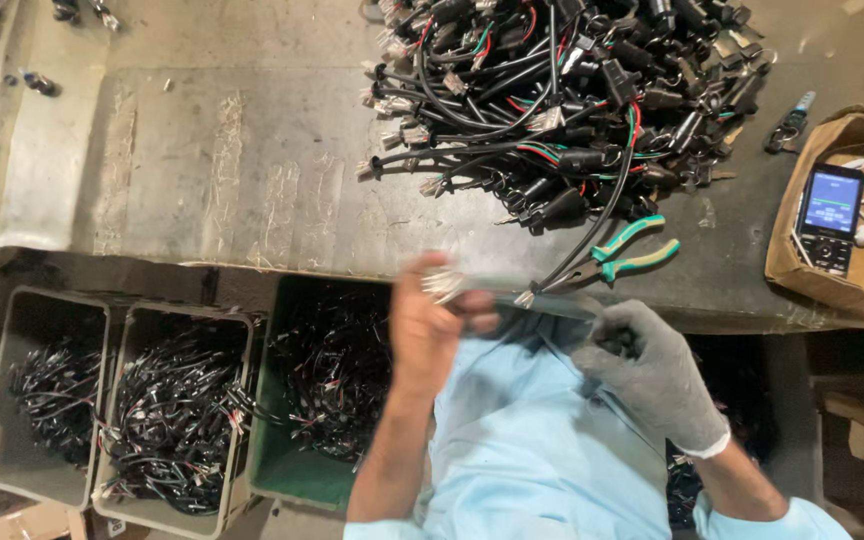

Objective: The person repeatedly picks up black wire harnesses from a pile on the table, uses pliers to strip the outer insulation from the ends, and places the processed wires back on the table. The person wears a glove on the right hand and works at a metal workbench with bins of wires below.

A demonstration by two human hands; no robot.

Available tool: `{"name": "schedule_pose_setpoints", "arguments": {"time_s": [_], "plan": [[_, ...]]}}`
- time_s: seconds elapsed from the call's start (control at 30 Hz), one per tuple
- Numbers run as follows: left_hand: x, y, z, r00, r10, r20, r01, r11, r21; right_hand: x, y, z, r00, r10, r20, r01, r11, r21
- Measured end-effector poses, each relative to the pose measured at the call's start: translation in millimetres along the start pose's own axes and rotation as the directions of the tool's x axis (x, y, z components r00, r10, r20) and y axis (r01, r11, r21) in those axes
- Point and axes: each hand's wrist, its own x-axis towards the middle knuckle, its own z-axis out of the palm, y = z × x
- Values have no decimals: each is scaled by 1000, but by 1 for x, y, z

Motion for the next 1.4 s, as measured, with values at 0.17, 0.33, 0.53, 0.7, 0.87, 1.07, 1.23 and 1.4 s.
{"name": "schedule_pose_setpoints", "arguments": {"time_s": [0.17,0.33,0.53,0.7,0.87,1.07,1.23,1.4], "plan": [[-44,-58,14,926,-297,234,47,704,708,-1,22,7,991,125,46,-133,906,402],[-53,-87,5,951,-308,37,228,775,589,0,35,12,986,-162,-28,155,973,-173],[-52,-93,-7,940,-311,136,153,745,649,-1,44,17,921,-375,-103,345,910,-228],[-44,-104,-13,901,-347,259,258,911,322,-6,42,14,935,-351,-50,318,894,-317],[-52,-113,-8,934,-315,170,131,743,657,-9,47,21,930,-316,-191,235,906,-352],[-45,-106,-7,878,-422,224,289,843,454,-2,78,13,988,-46,-145,7,967,-256],[-50,-102,13,952,-269,147,76,670,738,5,89,18,988,-59,-144,38,989,-144],[-45,-95,15,965,-171,197,-43,642,765,5,54,-1,962,-269,-41,231,889,-396]]}}
